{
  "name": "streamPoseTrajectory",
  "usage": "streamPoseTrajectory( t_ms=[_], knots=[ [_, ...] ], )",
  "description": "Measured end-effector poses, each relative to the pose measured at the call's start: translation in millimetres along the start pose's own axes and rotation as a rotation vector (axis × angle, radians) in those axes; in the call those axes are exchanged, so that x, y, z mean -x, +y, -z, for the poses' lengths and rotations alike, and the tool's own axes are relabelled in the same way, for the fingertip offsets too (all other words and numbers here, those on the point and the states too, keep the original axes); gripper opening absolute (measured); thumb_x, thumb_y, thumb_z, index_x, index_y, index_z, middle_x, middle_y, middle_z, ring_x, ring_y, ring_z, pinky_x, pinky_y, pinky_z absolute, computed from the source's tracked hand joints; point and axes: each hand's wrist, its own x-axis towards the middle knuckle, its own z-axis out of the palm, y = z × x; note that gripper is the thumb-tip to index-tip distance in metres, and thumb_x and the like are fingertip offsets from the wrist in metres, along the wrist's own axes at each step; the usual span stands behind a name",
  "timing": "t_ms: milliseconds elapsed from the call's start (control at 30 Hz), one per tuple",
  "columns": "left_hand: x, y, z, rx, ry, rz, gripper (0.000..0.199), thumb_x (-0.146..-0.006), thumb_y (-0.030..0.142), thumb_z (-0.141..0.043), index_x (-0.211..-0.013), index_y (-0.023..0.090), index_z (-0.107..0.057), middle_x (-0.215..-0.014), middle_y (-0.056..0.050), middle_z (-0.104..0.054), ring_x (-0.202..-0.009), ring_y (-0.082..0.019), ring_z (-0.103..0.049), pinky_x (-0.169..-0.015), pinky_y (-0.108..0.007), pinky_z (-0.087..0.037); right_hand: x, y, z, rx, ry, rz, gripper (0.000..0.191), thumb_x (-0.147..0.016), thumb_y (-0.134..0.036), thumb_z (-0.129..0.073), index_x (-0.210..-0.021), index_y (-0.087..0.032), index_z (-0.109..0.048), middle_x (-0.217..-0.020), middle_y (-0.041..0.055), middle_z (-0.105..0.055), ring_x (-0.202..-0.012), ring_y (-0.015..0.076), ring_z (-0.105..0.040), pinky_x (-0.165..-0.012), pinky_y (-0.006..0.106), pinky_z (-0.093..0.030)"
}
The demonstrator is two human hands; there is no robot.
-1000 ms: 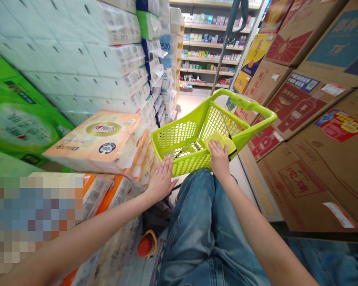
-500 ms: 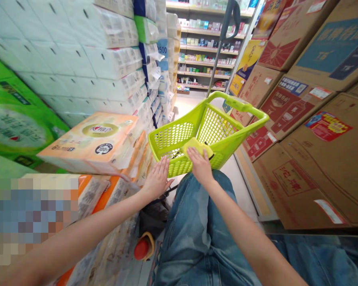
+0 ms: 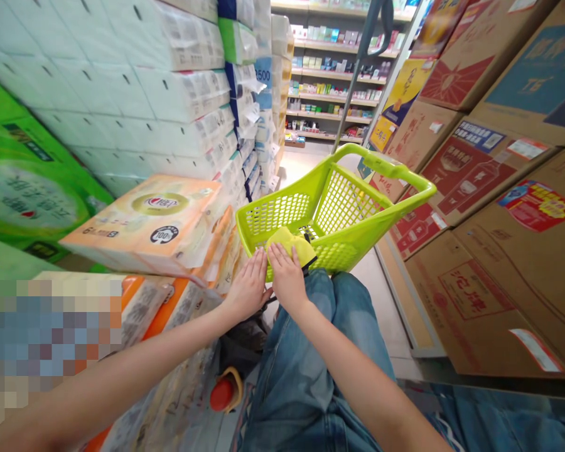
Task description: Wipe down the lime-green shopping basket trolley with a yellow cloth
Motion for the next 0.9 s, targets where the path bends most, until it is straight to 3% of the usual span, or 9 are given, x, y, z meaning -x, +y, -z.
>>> streamPoseTrajectory(
  t_ms=[100, 233, 433, 533, 667, 900],
  knots=[
    [-0.6, 0.8, 0.6, -0.017, -0.018, 0.015, 0.080, -0.092, 0.044, -0.045, -0.149, -0.008, -0.023, -0.157, -0.031, -0.024, -0.149, -0.035, -0.021, -0.120, -0.048, -0.024, 2.9, 4.4, 2.6, -0.008, -0.022, 0.064, 0.054, -0.092, -0.008, -0.040, -0.145, -0.015, -0.045, -0.151, 0.0095, -0.047, -0.145, 0.0188, -0.036, -0.124, 0.046, -0.015],
    [-0.4, 1.6, -0.7, -0.024, -0.044, 0.027, 0.084, -0.092, 0.048, -0.046, -0.150, -0.007, -0.022, -0.157, -0.031, -0.025, -0.149, -0.036, -0.023, -0.120, -0.048, -0.024, 6.4, 33.2, 19.5, 0.019, -0.046, 0.090, 0.057, -0.091, -0.006, -0.039, -0.146, -0.018, -0.043, -0.151, 0.0086, -0.047, -0.144, 0.0177, -0.037, -0.124, 0.048, -0.010],
    [1.1, 1.6, -0.8, -0.021, -0.048, 0.035, 0.085, -0.092, 0.048, -0.046, -0.150, -0.007, -0.020, -0.157, -0.029, -0.025, -0.149, -0.036, -0.021, -0.121, -0.048, -0.022, 6.7, 107.2, 57.8, 0.086, 0.057, -0.109, 0.064, -0.083, -0.001, -0.038, -0.143, -0.019, -0.047, -0.147, 0.0072, -0.052, -0.142, 0.0187, -0.041, -0.123, 0.053, -0.006],
    [0.9, 2.3, 0.3, -0.003, -0.041, 0.038, 0.084, -0.093, 0.049, -0.045, -0.150, -0.007, -0.021, -0.157, -0.029, -0.026, -0.149, -0.035, -0.021, -0.121, -0.048, -0.022, 2.4, 125.5, 66.0, 0.082, 0.113, -0.227, 0.064, -0.081, 0.000, -0.036, -0.140, -0.019, -0.052, -0.145, 0.0075, -0.055, -0.141, 0.0208, -0.042, -0.122, 0.058, -0.004],
    [0.9, 1.8, 0.3, -0.034, -0.041, 0.053, 0.084, -0.092, 0.048, -0.047, -0.149, -0.009, -0.023, -0.157, -0.030, -0.026, -0.148, -0.037, -0.024, -0.121, -0.048, -0.023, -5.0, 97.2, 50.6, 0.031, 0.120, -0.289, 0.062, -0.079, 0.001, -0.036, -0.137, -0.014, -0.054, -0.144, 0.0095, -0.055, -0.142, 0.0228, -0.041, -0.123, 0.057, -0.007],
    [4.9, 0.6, -0.3, -0.066, -0.039, 0.049, 0.085, -0.091, 0.047, -0.047, -0.149, -0.009, -0.022, -0.156, -0.031, -0.025, -0.148, -0.038, -0.024, -0.119, -0.050, -0.025, -5.5, 8.2, 7.1, -0.084, 0.014, -0.045, 0.055, -0.087, -0.004, -0.041, -0.140, -0.015, -0.052, -0.145, 0.0096, -0.055, -0.142, 0.0199, -0.041, -0.125, 0.049, -0.006]
  ],
)
